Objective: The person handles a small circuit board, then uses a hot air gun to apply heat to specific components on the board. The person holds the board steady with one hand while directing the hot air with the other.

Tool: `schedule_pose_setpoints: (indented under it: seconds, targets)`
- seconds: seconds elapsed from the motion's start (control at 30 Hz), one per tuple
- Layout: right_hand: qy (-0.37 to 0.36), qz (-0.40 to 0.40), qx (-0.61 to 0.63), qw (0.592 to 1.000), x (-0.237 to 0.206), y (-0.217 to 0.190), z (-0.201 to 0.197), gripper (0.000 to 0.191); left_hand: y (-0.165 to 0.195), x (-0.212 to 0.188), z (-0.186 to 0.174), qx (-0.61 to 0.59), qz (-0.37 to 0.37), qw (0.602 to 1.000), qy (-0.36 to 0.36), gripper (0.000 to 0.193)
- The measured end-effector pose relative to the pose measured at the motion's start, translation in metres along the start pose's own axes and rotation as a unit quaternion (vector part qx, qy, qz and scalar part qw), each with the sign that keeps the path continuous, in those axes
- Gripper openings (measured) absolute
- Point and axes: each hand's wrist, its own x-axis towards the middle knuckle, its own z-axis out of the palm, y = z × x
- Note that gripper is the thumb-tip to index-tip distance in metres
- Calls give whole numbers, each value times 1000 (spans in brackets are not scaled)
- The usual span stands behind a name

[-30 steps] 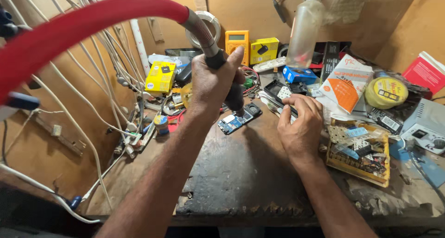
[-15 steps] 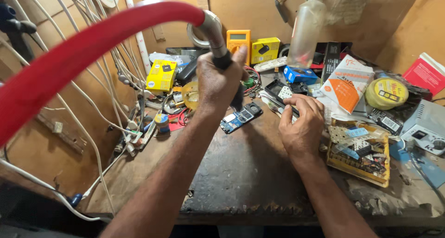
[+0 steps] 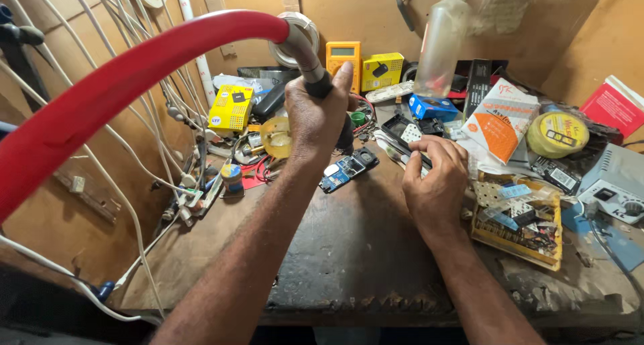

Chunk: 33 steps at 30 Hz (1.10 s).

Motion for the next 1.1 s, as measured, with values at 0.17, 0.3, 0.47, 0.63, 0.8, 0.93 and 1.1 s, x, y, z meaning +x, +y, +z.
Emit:
schedule_pose_setpoints:
  seconds: [0.17, 0.3, 0.47, 0.63, 0.8, 0.93, 1.1]
  targets:
    - [-2, 4, -2, 1000, 1, 0, -1, 7, 0, 0, 1, 16, 11, 1000, -9, 33]
    - [0, -3, -3, 1000, 0, 2, 0, 7, -2, 1, -7, -8, 34, 999, -13, 33]
    - [4, -19, -11, 1000, 0, 4, 1, 7, 0, 1, -14, -29, 41, 998, -40, 35]
    - [1, -12, -10, 1000, 0, 5, 1, 8, 9, -6, -17, 39, 31, 998, -38, 35]
    - [-4, -9, -6, 1000, -1, 5, 1, 8, 16, -14, -15, -24, 24, 994, -104, 35]
    - [-7, -2, -1, 1000, -1, 4, 1, 7, 15, -17, -7, -72, 44, 988, -128, 34]
    - [-4, 1, 10, 1000, 1, 1, -2, 8, 8, -15, 6, -55, 33, 993, -97, 36]
